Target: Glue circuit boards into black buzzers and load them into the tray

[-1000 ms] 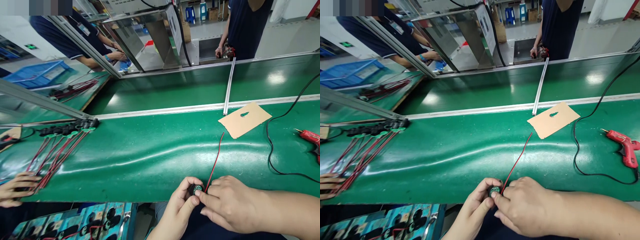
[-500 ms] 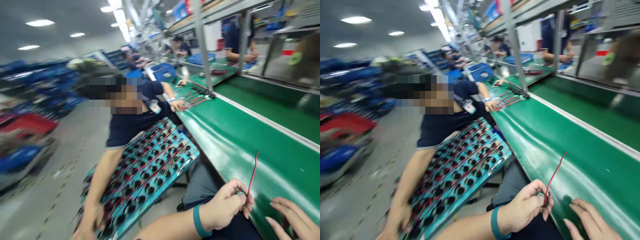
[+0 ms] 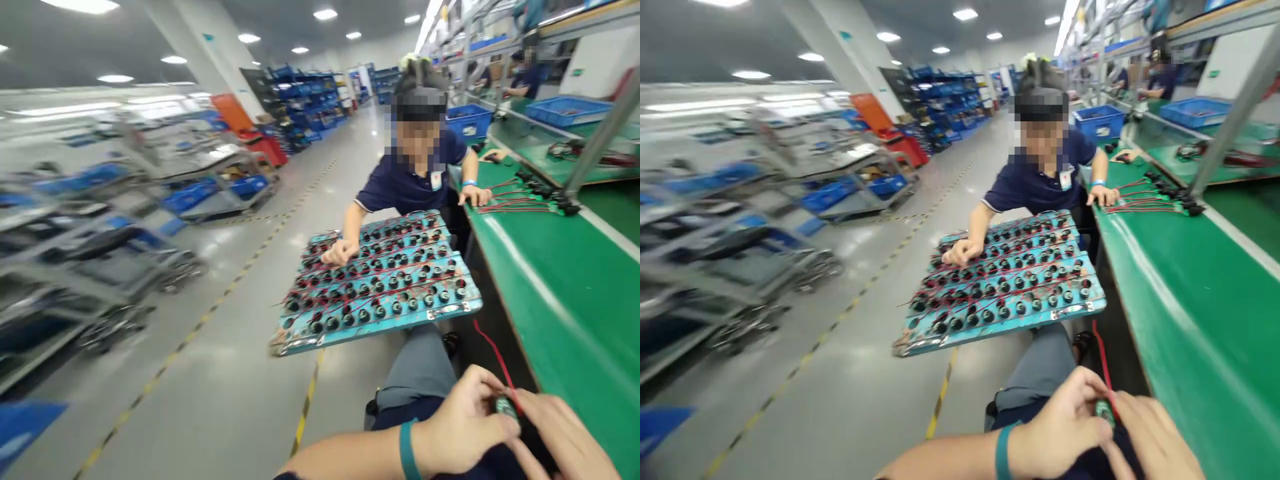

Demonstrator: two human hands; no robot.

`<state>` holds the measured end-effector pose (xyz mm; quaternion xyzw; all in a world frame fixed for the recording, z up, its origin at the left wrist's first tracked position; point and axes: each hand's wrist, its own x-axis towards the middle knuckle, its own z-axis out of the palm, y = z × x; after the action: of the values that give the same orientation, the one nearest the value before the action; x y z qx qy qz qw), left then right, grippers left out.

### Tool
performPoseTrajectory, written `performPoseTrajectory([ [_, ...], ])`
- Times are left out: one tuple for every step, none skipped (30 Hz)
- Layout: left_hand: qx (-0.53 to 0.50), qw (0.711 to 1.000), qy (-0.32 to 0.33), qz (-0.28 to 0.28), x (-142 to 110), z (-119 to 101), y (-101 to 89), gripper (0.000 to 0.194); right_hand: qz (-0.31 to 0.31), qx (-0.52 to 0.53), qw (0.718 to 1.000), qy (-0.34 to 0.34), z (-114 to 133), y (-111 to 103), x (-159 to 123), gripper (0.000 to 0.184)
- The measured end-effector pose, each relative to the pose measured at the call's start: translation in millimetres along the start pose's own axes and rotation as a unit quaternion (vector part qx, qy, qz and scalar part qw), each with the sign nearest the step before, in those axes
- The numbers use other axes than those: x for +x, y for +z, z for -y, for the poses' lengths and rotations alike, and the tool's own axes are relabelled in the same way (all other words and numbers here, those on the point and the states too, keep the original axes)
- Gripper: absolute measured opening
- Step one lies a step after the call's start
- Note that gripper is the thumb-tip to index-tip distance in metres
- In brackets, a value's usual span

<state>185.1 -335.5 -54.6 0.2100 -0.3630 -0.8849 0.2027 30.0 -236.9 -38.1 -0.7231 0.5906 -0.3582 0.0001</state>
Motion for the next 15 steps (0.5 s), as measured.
performPoseTrajectory([
  [0.006,1.000,0.011,0.000,-4,-8,-3.8,0.058,0.007,0.009,1.000,0.000,11,-1,16,0.045],
  [0.013,1.000,0.023,0.004,-8,-15,-9.0,0.053,0.015,0.024,1.000,0.003,21,-1,31,0.043],
  [0.015,0.999,0.029,0.012,-10,-22,-15.6,0.050,0.017,0.041,0.999,0.007,29,0,43,0.044],
  [0.022,0.999,0.030,0.026,-12,-27,-23.2,0.049,0.013,0.055,0.998,0.014,37,3,53,0.046],
  [0.030,0.998,0.034,0.038,-13,-31,-31.4,0.050,0.010,0.065,0.998,0.020,43,6,61,0.048],
  [0.040,0.997,0.037,0.047,-13,-33,-39.6,0.050,0.008,0.071,0.997,0.027,47,10,67,0.050],
  [0.050,0.997,0.042,0.051,-14,-35,-47.4,0.051,0.013,0.073,0.997,0.037,51,14,72,0.051],
  [0.062,0.996,0.046,0.048,-15,-36,-54.5,0.050,0.022,0.073,0.996,0.048,55,17,74,0.051],
  [0.074,0.995,0.049,0.040,-16,-37,-60.9,0.049,0.033,0.072,0.995,0.060,57,21,76,0.051],
  [0.085,0.995,0.050,0.028,-17,-39,-66.9,0.048,0.045,0.071,0.994,0.070,60,23,78,0.050],
  [0.097,0.994,0.050,0.015,-19,-42,-72.4,0.046,0.055,0.070,0.993,0.081,62,25,80,0.049],
  [0.108,0.993,0.050,0.003,-22,-45,-77.7,0.045,0.063,0.066,0.992,0.090,63,26,82,0.048],
  [0.118,0.992,0.051,-0.004,-23,-49,-83.0,0.044,0.070,0.061,0.991,0.101,64,28,84,0.048],
  [0.125,0.991,0.051,-0.007,-25,-54,-88.2,0.042,0.076,0.054,0.990,0.110,65,29,86,0.048],
  [0.129,0.990,0.054,-0.009,-27,-57,-93.2,0.041,0.084,0.049,0.988,0.116,66,31,89,0.048],
])
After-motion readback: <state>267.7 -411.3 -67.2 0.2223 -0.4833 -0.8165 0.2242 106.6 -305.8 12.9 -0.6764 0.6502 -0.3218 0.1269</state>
